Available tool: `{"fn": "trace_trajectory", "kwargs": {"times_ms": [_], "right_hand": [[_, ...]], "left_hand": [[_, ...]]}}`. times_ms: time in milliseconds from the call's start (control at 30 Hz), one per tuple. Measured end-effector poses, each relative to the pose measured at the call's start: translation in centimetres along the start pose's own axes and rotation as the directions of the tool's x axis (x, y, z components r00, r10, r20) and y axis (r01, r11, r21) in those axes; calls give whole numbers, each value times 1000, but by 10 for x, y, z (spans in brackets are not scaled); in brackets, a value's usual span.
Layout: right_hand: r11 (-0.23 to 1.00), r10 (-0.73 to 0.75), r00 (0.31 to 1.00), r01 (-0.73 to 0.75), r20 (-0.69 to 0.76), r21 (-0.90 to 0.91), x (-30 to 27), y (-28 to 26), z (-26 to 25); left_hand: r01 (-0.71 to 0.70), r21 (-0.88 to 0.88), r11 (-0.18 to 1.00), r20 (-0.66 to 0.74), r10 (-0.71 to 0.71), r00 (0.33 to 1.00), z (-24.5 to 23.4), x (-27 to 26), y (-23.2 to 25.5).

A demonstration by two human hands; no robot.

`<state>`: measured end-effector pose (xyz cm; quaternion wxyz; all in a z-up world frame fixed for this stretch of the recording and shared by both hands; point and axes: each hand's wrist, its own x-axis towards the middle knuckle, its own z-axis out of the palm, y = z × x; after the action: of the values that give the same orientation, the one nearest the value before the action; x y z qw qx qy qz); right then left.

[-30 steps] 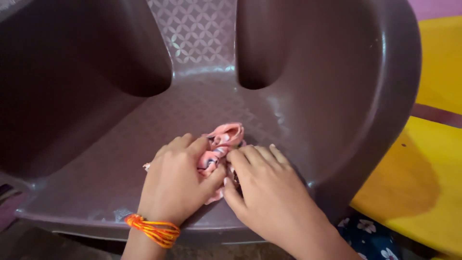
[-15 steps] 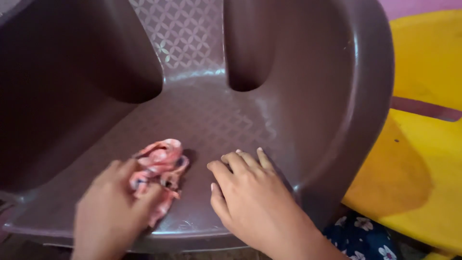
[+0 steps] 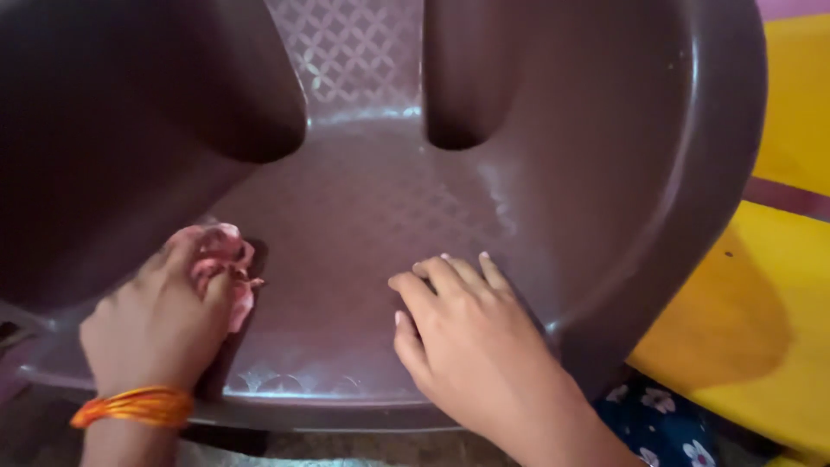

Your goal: The person wipes a brown plastic chair with a pink cloth, cleaning the seat, backrest, and edges. The person uses both hands to hold the cloth and wipe different parts of the chair.

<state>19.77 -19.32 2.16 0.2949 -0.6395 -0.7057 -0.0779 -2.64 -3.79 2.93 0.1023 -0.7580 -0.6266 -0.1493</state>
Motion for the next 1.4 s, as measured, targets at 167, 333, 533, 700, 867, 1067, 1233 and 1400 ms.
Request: {"fn": "trace_trajectory", "kwargs": {"times_ms": [167,333,533,700,867,1067,1233,1400], "right_hand": [[1000,21,1000,-21,-11,-12,2,2,-4],[1000,2,1000,-2,13,4,0,3,0],[1000,-7,999,6,-33,-4,1,3,-2],[1000,-23,1000,23,-9,-7,-2,0,-1],[1000,-8,999,8,-35,-20,2,2,-2],[1000,3,1000,-3,22,4,-1,-1,-2],[1000,1,1000,-1,-26,-10,1,2,-3],[1000,27,999,-27,34,5,0,-3,-7]], "left_hand": [[-17,127,992,115,2,993,-14,-13,20],[118,200,973,278,-172,945,-48,-9,22],[-16,88,996,-48,21,999,6,-14,-15],[143,100,985,91,-152,984,8,0,-46],[119,6,993,31,-119,992,22,2,-64],[295,-779,553,239,-173,956,35,15,-106],[-251,-101,963,-129,238,963,51,13,-108],[111,-528,842,13,-123,992,92,40,-149]]}}
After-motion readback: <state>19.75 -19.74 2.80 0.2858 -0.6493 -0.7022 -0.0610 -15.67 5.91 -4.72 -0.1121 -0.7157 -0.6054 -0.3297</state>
